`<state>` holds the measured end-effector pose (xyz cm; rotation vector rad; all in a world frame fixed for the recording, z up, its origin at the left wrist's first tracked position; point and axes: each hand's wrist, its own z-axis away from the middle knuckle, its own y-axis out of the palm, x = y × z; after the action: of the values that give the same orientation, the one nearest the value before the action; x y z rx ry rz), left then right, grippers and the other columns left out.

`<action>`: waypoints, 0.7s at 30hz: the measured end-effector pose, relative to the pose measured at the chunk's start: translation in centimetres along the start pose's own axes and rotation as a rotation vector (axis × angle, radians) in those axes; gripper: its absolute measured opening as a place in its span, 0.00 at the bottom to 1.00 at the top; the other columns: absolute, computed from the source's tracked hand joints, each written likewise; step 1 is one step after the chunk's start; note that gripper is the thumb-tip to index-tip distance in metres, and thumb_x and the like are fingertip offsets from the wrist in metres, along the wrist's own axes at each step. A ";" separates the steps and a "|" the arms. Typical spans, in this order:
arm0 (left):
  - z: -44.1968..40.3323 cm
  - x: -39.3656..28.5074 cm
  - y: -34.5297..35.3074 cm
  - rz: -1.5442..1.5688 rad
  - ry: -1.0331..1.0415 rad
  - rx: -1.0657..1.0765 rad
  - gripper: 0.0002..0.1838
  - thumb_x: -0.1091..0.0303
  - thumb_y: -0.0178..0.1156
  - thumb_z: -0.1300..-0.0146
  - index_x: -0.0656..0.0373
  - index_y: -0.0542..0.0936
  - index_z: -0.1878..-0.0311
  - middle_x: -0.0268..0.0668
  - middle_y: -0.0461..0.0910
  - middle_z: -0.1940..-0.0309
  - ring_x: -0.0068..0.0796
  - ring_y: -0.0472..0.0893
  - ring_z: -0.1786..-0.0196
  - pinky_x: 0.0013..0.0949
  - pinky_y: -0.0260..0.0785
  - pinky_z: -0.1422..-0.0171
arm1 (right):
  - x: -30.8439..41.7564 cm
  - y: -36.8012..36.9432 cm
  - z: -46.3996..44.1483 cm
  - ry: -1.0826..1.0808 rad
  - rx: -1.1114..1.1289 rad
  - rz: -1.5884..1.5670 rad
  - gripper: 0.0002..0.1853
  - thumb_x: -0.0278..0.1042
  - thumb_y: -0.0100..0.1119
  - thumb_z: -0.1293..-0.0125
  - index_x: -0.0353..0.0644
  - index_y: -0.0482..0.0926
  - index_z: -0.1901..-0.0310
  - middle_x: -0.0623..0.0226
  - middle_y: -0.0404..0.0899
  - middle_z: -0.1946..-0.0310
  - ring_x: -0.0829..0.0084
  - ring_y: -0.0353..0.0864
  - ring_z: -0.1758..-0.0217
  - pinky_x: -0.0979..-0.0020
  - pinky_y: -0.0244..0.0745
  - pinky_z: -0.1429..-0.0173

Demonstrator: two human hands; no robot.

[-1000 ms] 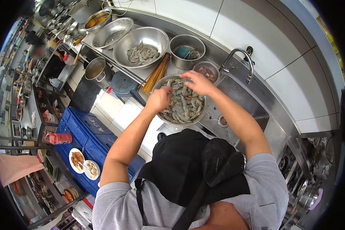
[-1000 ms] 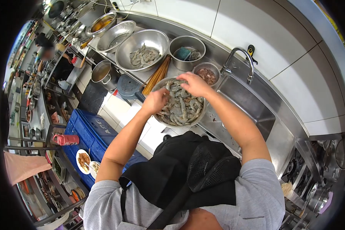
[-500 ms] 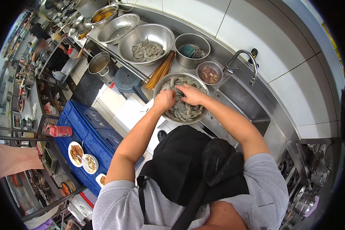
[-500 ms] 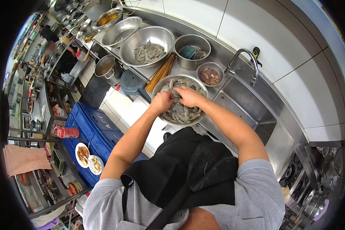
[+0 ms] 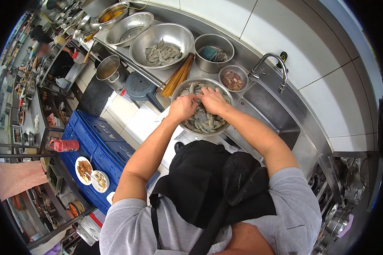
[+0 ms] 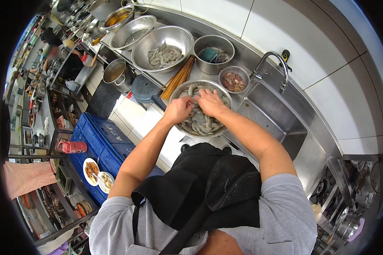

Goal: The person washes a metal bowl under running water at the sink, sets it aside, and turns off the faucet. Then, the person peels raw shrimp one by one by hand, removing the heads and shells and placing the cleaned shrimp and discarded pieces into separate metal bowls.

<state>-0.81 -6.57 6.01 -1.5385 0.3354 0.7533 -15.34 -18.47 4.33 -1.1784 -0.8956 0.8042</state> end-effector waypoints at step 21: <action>-1.7 -2.6 1.1 0.134 0.058 -0.058 0.24 0.66 0.66 0.38 0.62 0.74 0.40 0.54 0.83 0.52 0.55 0.84 0.52 0.49 0.76 0.46 | -1.6 -5.9 1.3 0.118 -0.239 -0.503 0.15 0.43 0.65 0.37 0.38 0.84 0.58 0.49 0.85 0.63 0.48 0.85 0.55 0.53 0.77 0.52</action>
<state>-2.96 -8.91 6.72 -1.6065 0.4670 0.8305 -16.85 -20.58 10.03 -1.1227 -1.1495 0.2225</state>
